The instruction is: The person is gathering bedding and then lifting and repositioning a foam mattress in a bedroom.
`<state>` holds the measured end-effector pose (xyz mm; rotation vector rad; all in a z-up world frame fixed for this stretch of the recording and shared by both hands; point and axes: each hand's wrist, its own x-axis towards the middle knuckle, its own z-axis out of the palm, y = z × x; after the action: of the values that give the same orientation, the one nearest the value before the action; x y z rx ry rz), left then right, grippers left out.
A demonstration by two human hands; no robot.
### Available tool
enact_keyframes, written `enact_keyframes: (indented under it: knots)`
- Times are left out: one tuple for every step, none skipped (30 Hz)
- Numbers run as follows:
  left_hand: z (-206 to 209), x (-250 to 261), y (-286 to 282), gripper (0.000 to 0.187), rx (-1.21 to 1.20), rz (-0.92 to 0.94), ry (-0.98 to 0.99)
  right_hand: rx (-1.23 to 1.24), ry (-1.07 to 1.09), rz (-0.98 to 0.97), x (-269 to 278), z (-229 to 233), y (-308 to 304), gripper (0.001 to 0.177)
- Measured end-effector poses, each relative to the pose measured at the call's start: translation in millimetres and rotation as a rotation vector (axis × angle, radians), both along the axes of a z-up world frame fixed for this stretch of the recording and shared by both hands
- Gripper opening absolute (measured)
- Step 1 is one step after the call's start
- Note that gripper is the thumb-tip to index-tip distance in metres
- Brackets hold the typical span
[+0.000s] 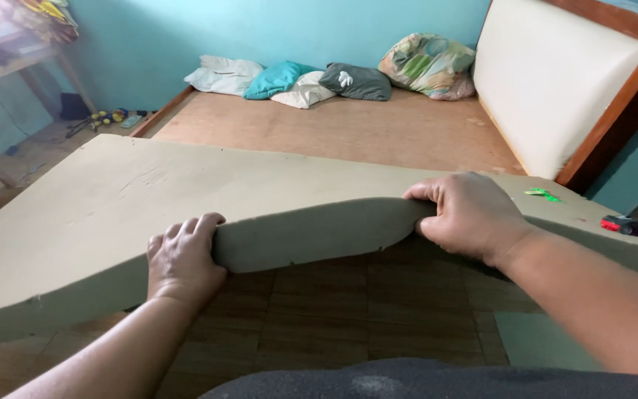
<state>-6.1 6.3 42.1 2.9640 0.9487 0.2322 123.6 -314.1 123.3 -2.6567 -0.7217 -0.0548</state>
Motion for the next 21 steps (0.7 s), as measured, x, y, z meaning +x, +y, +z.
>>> enact_keyframes:
  knots:
    - [-3,-1,0,0.075,-0.002,-0.001,-0.003,-0.002,-0.003,-0.001,3,-2,2,0.043]
    - [-5,-1,-1,0.086,-0.029,0.026,0.036,0.021,-0.035,0.048,7,-5,4,0.041]
    - [-7,-1,-1,0.098,-0.053,0.050,0.077,0.047,-0.066,0.093,10,-7,5,0.039]
    - [-15,1,1,0.098,-0.052,0.045,0.075,0.047,-0.068,0.089,15,-8,7,0.039]
    - [-22,2,4,0.109,-0.062,0.073,0.111,0.053,-0.094,0.119,19,-9,10,0.041]
    - [-30,2,7,0.121,-0.072,0.100,0.147,0.060,-0.121,0.149,23,-9,14,0.043]
    - [-30,1,8,0.121,-0.073,0.102,0.147,0.060,-0.121,0.151,22,-2,18,0.043]
    - [-31,-1,9,0.126,-0.058,0.095,0.153,0.019,-0.076,0.102,20,5,22,0.040]
    - [-32,-3,9,0.130,-0.044,0.086,0.161,-0.021,-0.028,0.050,17,11,25,0.037]
    - [-51,-6,27,0.130,-0.045,0.085,0.164,-0.023,-0.025,0.049,21,11,24,0.037]
    - [-69,-9,44,0.123,0.000,0.093,0.139,0.014,-0.050,0.071,25,11,24,0.037]
    - [-88,-11,61,0.116,0.045,0.102,0.114,0.052,-0.075,0.093,30,11,23,0.037]
    - [-81,-13,62,0.116,0.043,0.099,0.114,0.050,-0.075,0.090,28,16,24,0.037]
    - [-74,-14,63,0.108,-0.019,0.188,0.076,0.017,-0.024,0.015,26,20,25,0.038]
    - [-67,-15,64,0.100,-0.081,0.277,0.035,-0.014,0.024,-0.062,24,25,25,0.039]
    - [-70,-8,76,0.100,-0.083,0.274,0.033,-0.015,0.021,-0.064,26,24,23,0.039]
    - [-72,-2,88,0.091,-0.173,0.321,-0.019,0.028,0.043,-0.082,27,24,22,0.038]
    - [-75,4,101,0.082,-0.263,0.368,-0.072,0.070,0.065,-0.099,29,25,22,0.037]
    - [-70,10,107,0.082,-0.263,0.369,-0.073,0.071,0.064,-0.098,32,23,20,0.037]
    - [-66,15,112,0.073,-0.247,0.336,-0.125,0.075,0.028,-0.099,35,22,17,0.038]
    - [-62,21,118,0.065,-0.230,0.302,-0.177,0.082,-0.008,-0.103,37,20,14,0.039]
